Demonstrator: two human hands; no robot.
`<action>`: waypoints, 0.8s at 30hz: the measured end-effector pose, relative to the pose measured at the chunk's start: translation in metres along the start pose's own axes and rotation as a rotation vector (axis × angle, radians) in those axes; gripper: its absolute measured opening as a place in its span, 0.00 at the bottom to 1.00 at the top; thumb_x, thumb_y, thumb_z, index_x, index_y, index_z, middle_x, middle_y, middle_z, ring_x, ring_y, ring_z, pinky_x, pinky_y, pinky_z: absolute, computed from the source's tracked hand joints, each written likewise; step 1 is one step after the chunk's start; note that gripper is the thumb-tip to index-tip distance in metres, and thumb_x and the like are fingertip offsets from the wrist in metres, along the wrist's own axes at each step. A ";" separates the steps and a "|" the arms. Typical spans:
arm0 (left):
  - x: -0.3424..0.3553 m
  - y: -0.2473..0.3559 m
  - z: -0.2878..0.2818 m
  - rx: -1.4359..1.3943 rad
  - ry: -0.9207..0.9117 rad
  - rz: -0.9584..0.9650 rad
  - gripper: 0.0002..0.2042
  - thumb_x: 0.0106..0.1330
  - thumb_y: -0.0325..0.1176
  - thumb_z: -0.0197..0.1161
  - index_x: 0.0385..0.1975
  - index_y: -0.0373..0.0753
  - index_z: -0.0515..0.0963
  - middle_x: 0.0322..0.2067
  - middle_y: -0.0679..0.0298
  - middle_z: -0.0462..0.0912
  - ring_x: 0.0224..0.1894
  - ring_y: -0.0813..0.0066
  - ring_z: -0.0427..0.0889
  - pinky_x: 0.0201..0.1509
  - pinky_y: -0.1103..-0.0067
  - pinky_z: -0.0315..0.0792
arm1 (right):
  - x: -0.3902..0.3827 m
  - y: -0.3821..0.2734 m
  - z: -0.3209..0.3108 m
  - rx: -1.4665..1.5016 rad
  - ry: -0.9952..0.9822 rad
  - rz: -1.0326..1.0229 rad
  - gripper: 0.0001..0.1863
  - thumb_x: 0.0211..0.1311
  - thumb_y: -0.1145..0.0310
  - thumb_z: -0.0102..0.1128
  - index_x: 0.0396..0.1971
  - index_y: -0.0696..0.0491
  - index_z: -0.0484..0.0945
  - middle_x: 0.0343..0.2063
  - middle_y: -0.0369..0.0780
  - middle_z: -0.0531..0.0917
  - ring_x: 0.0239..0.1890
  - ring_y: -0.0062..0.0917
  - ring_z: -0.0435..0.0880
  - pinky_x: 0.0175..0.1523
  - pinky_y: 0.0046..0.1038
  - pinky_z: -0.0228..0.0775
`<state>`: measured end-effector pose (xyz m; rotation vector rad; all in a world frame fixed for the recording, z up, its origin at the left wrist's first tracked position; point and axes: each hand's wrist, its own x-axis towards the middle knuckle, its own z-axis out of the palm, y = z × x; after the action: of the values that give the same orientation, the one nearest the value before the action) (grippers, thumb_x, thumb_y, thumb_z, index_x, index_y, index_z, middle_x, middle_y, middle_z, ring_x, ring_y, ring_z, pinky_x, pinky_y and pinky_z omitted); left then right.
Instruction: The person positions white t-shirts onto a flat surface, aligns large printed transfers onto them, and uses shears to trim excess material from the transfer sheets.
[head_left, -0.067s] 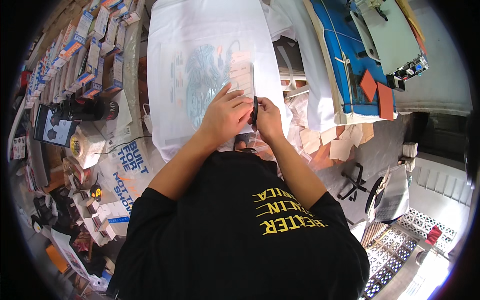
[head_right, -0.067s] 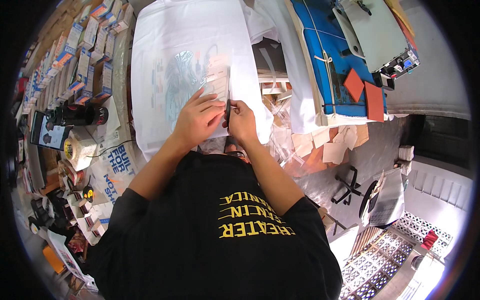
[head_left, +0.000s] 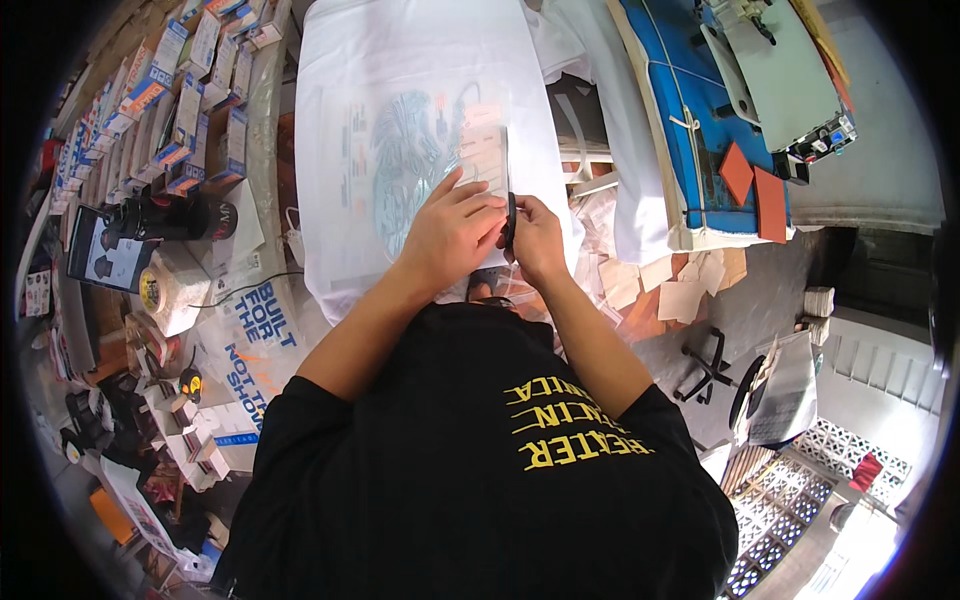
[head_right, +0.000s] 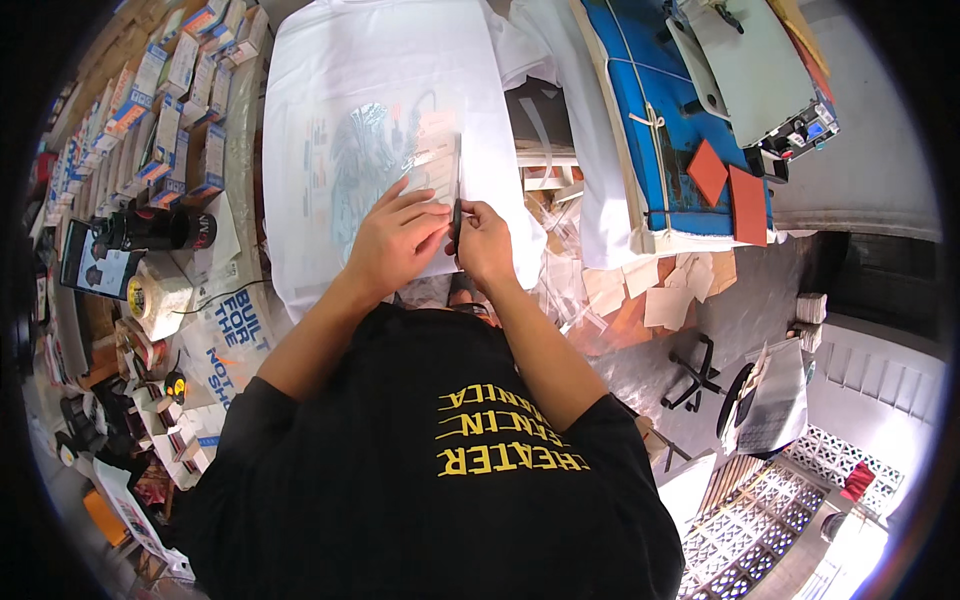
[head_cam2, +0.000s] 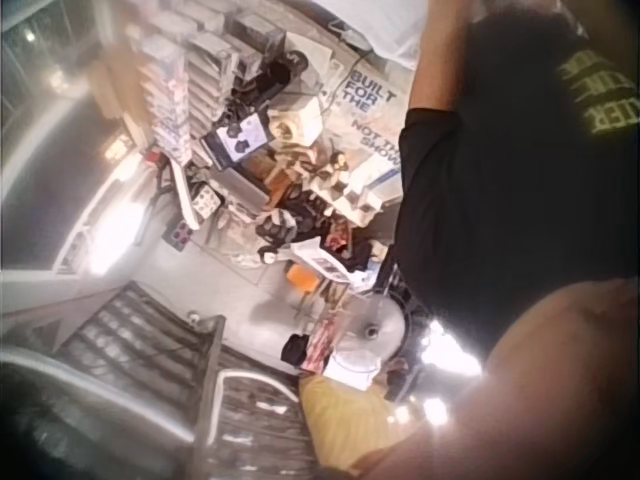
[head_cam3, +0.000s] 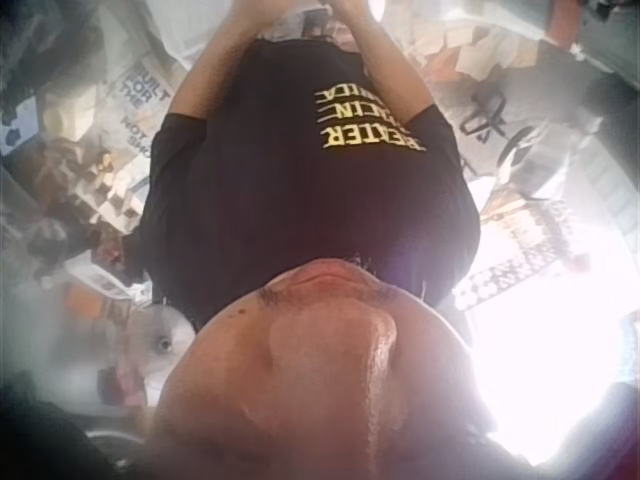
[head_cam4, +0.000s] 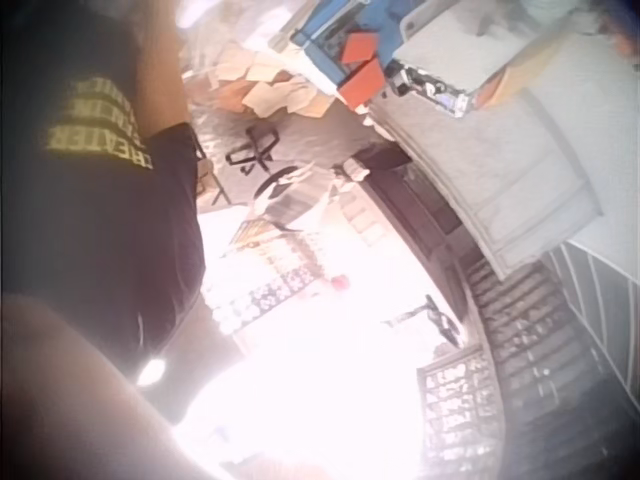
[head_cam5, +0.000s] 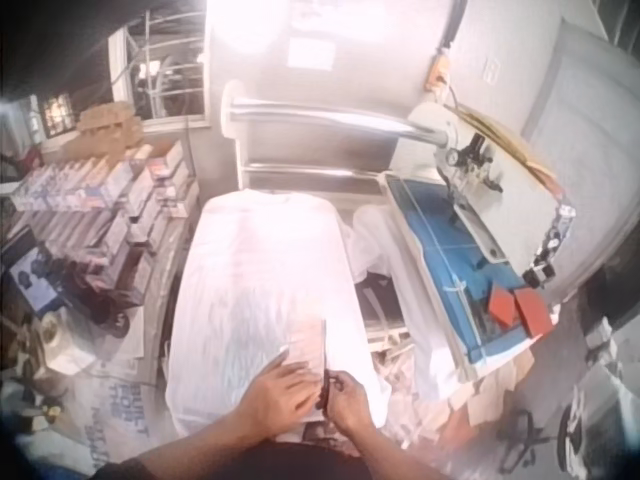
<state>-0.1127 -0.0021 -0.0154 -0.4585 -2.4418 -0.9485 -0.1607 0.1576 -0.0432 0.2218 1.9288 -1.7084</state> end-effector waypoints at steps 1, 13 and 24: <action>0.000 0.001 -0.002 0.000 0.001 0.000 0.06 0.55 0.24 0.68 0.32 0.39 0.81 0.40 0.65 0.86 0.50 0.61 0.83 0.63 0.56 0.68 | 0.002 -0.002 0.001 -0.003 0.004 -0.007 0.17 0.67 0.72 0.48 0.51 0.65 0.73 0.24 0.40 0.80 0.19 0.20 0.79 0.18 0.22 0.65; -0.017 0.033 -0.035 -0.009 -0.218 -0.178 0.12 0.57 0.37 0.69 0.38 0.39 0.80 0.46 0.62 0.81 0.57 0.59 0.75 0.68 0.47 0.56 | 0.044 -0.024 0.004 -0.014 0.033 -0.076 0.18 0.65 0.70 0.54 0.50 0.66 0.75 0.20 0.41 0.81 0.15 0.19 0.74 0.17 0.22 0.63; -0.021 -0.128 -0.048 0.480 -0.185 -0.350 0.27 0.60 0.49 0.65 0.51 0.34 0.73 0.62 0.50 0.68 0.70 0.48 0.58 0.72 0.44 0.41 | -0.024 0.022 -0.107 -0.104 -0.183 -0.033 0.22 0.69 0.64 0.56 0.58 0.58 0.70 0.30 0.37 0.78 0.28 0.21 0.79 0.32 0.23 0.74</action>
<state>-0.1401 -0.1285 -0.0643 0.0556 -2.8568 -0.4222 -0.1612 0.2699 -0.0457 -0.0052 1.8881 -1.5846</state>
